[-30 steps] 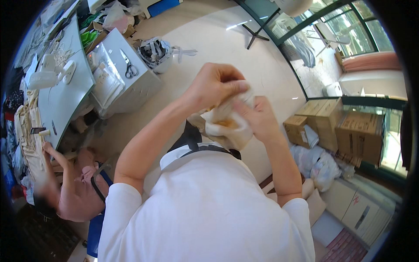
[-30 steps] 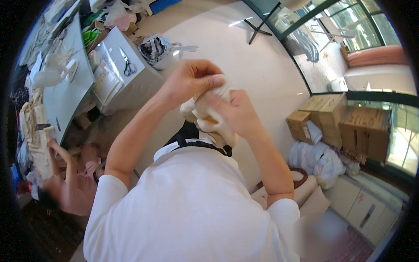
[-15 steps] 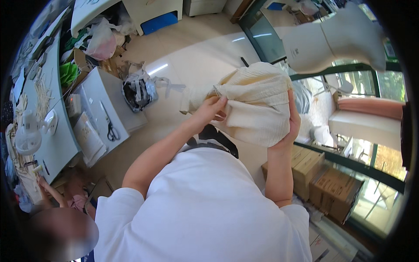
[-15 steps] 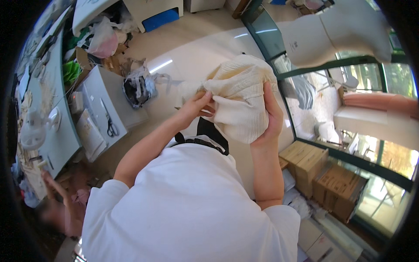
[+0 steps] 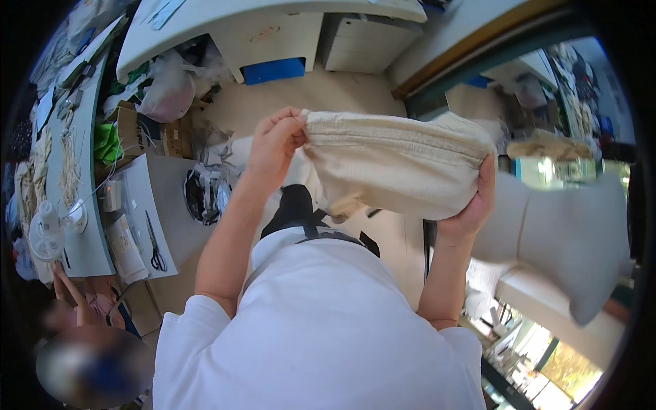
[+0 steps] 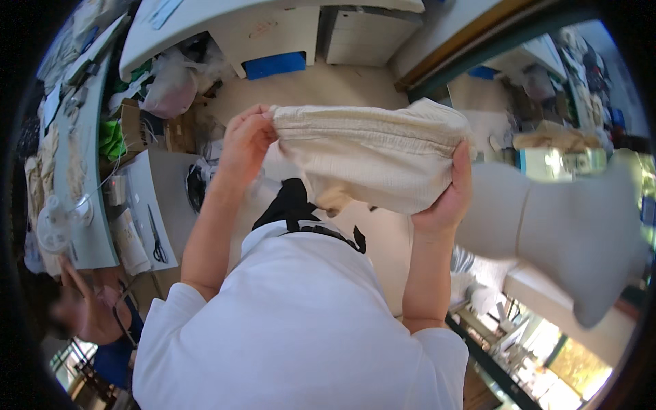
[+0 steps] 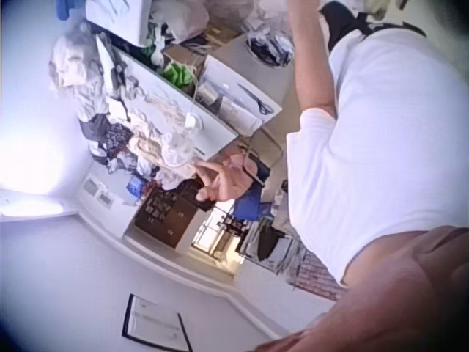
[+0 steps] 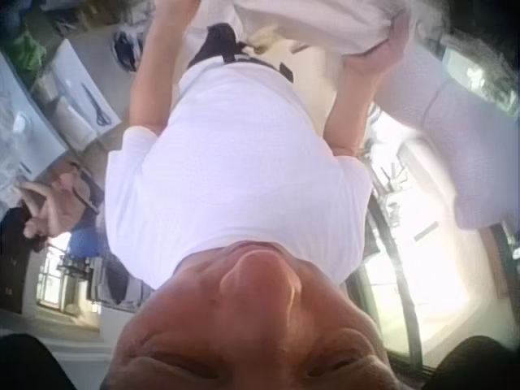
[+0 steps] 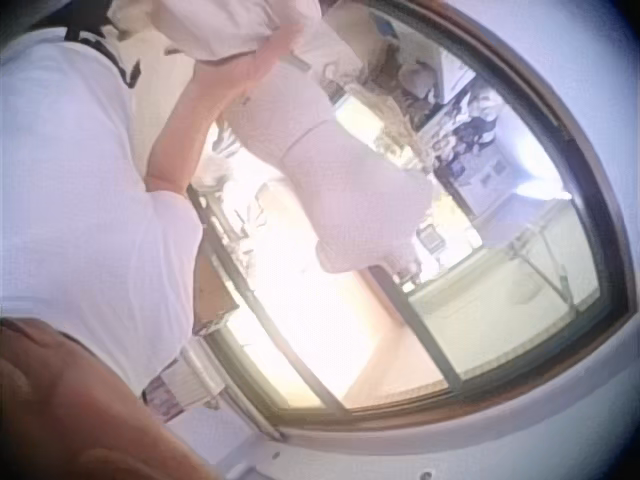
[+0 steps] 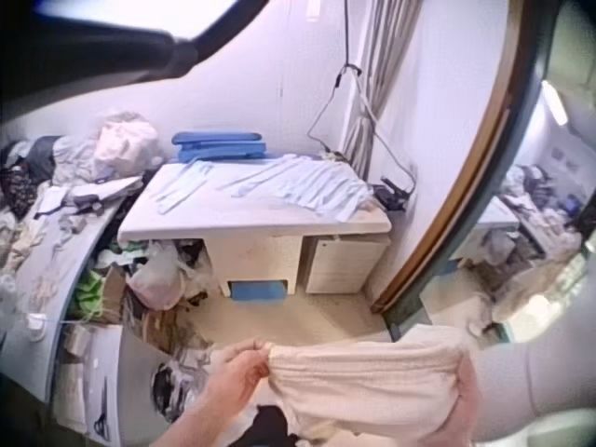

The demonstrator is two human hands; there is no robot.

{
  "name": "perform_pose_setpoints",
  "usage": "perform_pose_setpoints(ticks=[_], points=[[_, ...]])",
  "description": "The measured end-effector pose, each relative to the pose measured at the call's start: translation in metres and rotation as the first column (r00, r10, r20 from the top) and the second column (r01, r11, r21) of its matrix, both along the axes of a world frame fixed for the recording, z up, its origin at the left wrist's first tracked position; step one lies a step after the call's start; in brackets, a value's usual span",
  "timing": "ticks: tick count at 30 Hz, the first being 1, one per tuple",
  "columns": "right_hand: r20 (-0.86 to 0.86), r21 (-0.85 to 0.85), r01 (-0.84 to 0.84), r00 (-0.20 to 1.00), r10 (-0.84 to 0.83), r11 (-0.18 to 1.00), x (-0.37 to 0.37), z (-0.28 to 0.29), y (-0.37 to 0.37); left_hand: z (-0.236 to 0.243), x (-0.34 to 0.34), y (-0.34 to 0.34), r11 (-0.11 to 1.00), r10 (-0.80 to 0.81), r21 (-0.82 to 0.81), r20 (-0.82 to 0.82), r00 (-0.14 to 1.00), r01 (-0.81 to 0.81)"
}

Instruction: The person folds a light blue garment and places it into a white bin. They then unfold a beige garment, smooth it out on the table, and fold it. Finally, they arrange several light blue fabric strips on the table, aligning them in parallel rows.

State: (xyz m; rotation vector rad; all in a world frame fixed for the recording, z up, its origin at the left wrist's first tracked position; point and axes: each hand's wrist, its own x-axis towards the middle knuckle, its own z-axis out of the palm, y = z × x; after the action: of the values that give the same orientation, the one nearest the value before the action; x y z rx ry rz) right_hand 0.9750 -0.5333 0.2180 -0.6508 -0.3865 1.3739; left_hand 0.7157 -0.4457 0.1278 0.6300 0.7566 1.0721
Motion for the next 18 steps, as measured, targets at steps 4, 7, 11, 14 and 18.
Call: perform_pose_setpoints(ticks=[4, 7, 11, 14, 18], points=[[0.151, -0.087, 0.129, 0.982, -0.115, 0.988, 0.055, -0.048, 0.106, 0.013, 0.013, 0.092, 0.987, -0.028, 0.132, -0.411, 0.911, 0.09], [0.098, -0.115, 0.125, 0.989, -0.114, 0.985, 0.084, -0.058, 0.195, 0.008, 0.039, 0.15, 0.997, -0.043, -0.065, -0.103, 0.994, 0.036], [0.235, -0.121, 0.179, 0.961, -0.147, 0.976, 0.123, -0.043, 0.294, 0.031, 0.066, 0.227, 0.927, -0.099, -0.338, 0.201, 0.975, 0.164], [0.424, -0.11, 0.274, 0.882, -0.204, 0.955, 0.152, -0.022, 0.378, 0.029, 0.085, 0.275, 0.906, -0.149, -0.349, 0.262, 0.953, 0.238], [0.56, -0.111, 0.413, 0.777, -0.287, 0.904, 0.201, -0.04, 0.499, 0.021, 0.113, 0.336, 0.909, -0.12, -0.353, 0.282, 0.952, 0.22]])
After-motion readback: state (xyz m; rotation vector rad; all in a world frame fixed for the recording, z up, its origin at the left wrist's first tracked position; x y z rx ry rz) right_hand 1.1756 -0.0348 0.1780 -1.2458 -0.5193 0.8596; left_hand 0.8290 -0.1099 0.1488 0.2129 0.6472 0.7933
